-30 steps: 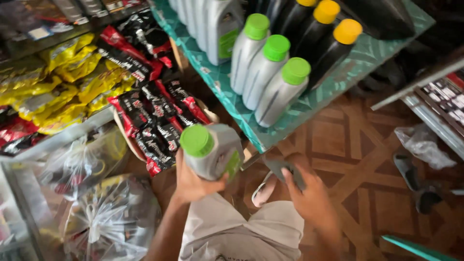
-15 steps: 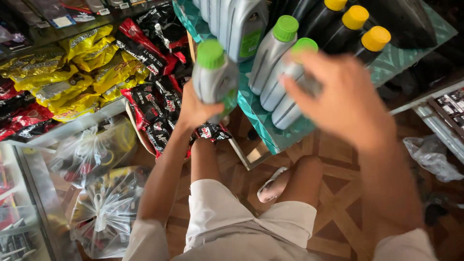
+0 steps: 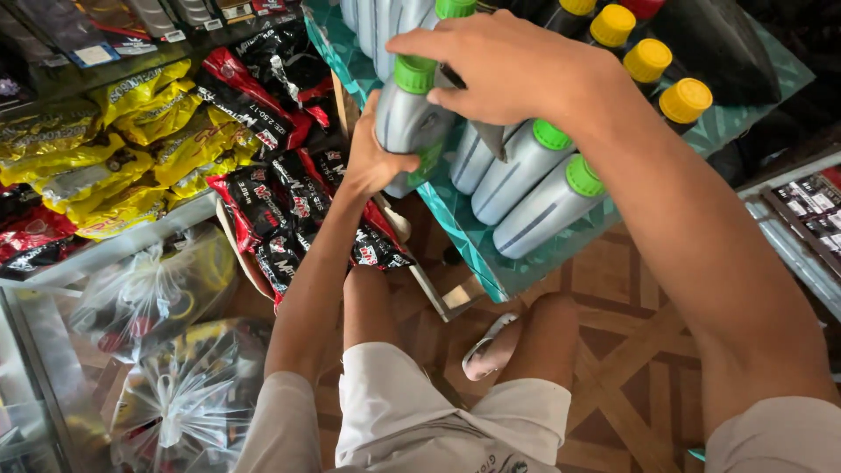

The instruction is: Organizing and wiping motor oil bottles on a display shelf.

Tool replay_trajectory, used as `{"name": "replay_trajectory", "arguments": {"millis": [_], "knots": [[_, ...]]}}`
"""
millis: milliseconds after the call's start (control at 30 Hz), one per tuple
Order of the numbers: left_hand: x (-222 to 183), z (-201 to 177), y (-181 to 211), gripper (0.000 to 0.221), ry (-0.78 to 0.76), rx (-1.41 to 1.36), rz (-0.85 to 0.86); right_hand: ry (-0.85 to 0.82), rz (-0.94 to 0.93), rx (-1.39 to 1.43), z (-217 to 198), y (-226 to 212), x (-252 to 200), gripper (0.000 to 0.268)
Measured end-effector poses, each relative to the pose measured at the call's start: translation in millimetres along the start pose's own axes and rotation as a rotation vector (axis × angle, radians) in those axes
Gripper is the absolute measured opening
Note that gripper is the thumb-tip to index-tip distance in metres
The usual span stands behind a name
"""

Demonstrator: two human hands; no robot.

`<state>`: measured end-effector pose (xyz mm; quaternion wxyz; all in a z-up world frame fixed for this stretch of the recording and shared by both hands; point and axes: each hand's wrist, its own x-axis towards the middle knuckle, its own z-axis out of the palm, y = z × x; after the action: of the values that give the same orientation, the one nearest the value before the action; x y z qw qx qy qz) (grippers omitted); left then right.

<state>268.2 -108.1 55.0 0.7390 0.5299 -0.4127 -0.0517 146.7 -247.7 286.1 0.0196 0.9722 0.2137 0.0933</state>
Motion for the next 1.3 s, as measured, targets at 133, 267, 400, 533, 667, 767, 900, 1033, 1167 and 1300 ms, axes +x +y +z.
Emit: {"name": "replay_trajectory", "arguments": {"millis": [133,267,400,533,667,767,900,1033,1167,1300], "knots": [[3.2,7.5,3.6,0.076,-0.025,0.055,-0.029,-0.038,-0.008,0.012,3.8,10.3,3.7,0.053],[-0.7,11.8,6.7,0.077,-0.04,0.121,-0.014,-0.027,0.003,-0.035,3.2,15.1,1.0,0.048],[-11.9,18.1,-1.4,0.085,-0.061,0.287,0.043,0.025,0.007,-0.069,1.3,19.3,-0.7,0.048],[-28.7,36.5,11.1,0.093,0.097,0.669,0.1,0.034,0.05,-0.132,0.7,21.5,-3.6,0.053],[-46.7,65.0,11.8,0.088,0.144,0.658,-0.08,0.074,0.015,-0.096,5.9,31.6,-5.3,0.051],[-47.9,74.8,-1.1,0.072,0.144,0.507,-0.097,0.061,0.016,-0.068,3.8,35.0,-5.9,0.056],[-42.6,84.2,-25.5,0.07,0.166,0.6,0.004,-0.049,0.161,0.021,0.2,41.4,-6.7,0.059],[-35.7,94.6,-49.2,0.071,0.15,0.644,0.012,-0.143,0.328,0.068,-7.4,43.0,-6.5,0.062],[-31.9,96.8,-68.9,0.072,0.149,0.669,0.022,-0.25,0.391,0.083,-12.1,49.0,-2.0,0.054],[-29.3,96.4,-62.9,0.07,0.133,0.599,0.0,-0.226,0.446,0.062,-8.3,53.7,-1.7,0.048]]}}
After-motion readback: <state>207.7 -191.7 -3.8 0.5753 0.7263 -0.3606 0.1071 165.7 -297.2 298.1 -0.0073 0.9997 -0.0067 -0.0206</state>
